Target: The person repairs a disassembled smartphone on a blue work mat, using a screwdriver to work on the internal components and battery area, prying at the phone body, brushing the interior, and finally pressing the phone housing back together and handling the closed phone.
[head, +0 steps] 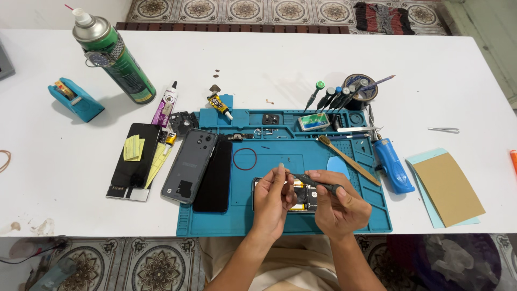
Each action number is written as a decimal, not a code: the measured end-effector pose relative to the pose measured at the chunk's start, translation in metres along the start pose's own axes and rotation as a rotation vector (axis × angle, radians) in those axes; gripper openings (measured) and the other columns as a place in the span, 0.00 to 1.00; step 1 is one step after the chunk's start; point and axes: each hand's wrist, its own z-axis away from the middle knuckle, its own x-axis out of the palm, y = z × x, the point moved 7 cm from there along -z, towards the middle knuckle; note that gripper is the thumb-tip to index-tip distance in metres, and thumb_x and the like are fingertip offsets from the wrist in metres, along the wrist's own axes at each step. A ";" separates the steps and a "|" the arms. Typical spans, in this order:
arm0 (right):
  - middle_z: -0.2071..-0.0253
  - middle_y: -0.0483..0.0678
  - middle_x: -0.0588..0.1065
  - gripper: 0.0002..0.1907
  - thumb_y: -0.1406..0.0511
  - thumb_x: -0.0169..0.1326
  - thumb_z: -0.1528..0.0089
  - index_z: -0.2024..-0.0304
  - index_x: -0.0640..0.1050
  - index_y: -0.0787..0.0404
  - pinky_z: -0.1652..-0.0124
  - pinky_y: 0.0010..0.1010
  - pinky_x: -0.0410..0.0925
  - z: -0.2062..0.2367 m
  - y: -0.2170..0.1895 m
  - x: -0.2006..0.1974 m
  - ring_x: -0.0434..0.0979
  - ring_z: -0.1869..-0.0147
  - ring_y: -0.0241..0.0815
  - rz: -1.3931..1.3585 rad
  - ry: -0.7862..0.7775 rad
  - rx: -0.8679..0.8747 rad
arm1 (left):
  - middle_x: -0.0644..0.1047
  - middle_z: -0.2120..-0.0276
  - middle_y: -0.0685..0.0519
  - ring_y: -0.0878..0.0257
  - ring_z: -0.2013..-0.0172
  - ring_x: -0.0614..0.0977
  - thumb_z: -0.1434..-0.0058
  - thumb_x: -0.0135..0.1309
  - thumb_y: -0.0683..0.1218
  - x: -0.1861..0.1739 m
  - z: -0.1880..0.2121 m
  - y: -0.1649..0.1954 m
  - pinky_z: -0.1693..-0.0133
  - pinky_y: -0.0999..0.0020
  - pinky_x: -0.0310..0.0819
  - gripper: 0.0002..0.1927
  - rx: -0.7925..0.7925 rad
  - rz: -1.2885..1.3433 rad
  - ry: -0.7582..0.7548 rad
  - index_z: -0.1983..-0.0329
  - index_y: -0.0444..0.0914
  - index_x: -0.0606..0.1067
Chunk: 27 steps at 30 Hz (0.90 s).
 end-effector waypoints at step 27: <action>0.57 0.58 0.79 0.20 0.82 0.54 0.34 0.43 0.69 0.63 0.58 0.30 0.78 0.000 0.037 -0.053 0.83 0.52 0.46 0.232 -0.160 0.184 | 0.70 0.68 0.54 0.68 0.72 0.71 0.25 0.41 0.50 0.005 0.015 0.008 0.71 0.72 0.62 0.13 0.091 -0.045 -0.073 0.52 0.36 0.70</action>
